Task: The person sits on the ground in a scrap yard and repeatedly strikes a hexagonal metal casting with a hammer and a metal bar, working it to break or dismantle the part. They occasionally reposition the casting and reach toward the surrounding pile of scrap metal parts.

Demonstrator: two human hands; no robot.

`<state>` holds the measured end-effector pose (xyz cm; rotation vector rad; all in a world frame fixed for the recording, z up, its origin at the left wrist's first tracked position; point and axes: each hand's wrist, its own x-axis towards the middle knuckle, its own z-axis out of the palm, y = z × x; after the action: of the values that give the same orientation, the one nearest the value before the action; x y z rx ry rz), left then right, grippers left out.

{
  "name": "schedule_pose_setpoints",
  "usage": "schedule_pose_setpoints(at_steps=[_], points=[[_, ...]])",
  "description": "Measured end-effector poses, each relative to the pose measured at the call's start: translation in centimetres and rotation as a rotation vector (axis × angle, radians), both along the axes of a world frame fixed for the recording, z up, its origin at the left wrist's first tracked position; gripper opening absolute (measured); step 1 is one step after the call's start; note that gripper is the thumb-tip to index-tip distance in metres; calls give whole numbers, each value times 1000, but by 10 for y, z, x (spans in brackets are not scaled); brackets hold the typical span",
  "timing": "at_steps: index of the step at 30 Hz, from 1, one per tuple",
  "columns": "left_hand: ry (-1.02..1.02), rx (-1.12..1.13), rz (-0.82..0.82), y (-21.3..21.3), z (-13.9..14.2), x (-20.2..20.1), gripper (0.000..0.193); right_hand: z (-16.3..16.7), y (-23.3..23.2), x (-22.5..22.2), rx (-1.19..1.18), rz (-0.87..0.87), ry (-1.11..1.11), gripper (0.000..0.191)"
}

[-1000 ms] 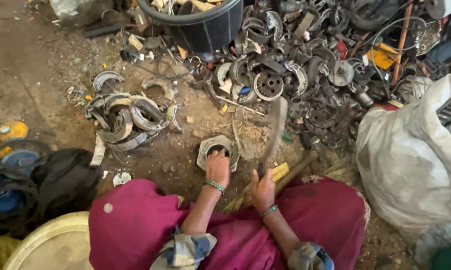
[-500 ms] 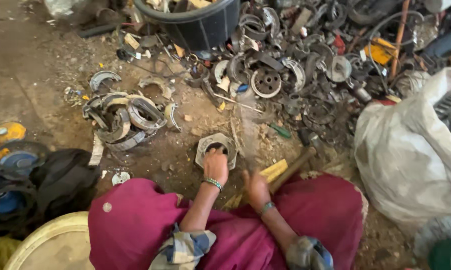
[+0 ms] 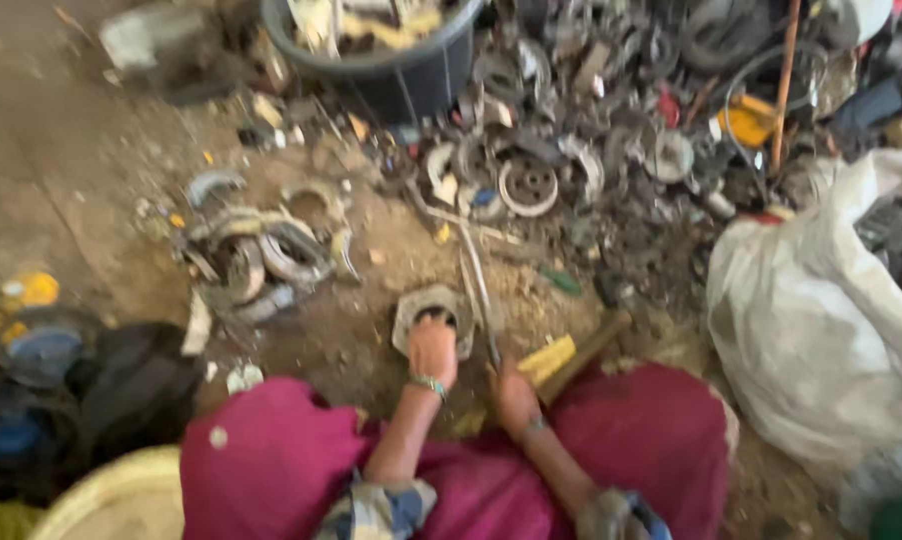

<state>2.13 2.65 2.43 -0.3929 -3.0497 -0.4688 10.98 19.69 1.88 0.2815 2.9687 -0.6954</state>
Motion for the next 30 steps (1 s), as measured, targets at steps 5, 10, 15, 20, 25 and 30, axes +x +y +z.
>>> schedule_pose_setpoints(at_steps=[5,10,15,20,25,30], points=[[166,123,17,-3,4,5,15,9,-1,1,-169,-160,251,42],[98,142,-17,-4,6,4,15,-1,1,1,30,-37,31,41],[12,-47,33,-5,7,-6,14,-2,-2,-4,30,20,66,33],[-261,294,110,-35,8,-15,36,16,-2,-1,-53,-83,136,33],[-343,459,154,-58,22,-32,39,27,-4,0,-79,-18,157,31],[-303,573,255,-60,34,-38,45,13,-3,1,-17,107,39,31]])
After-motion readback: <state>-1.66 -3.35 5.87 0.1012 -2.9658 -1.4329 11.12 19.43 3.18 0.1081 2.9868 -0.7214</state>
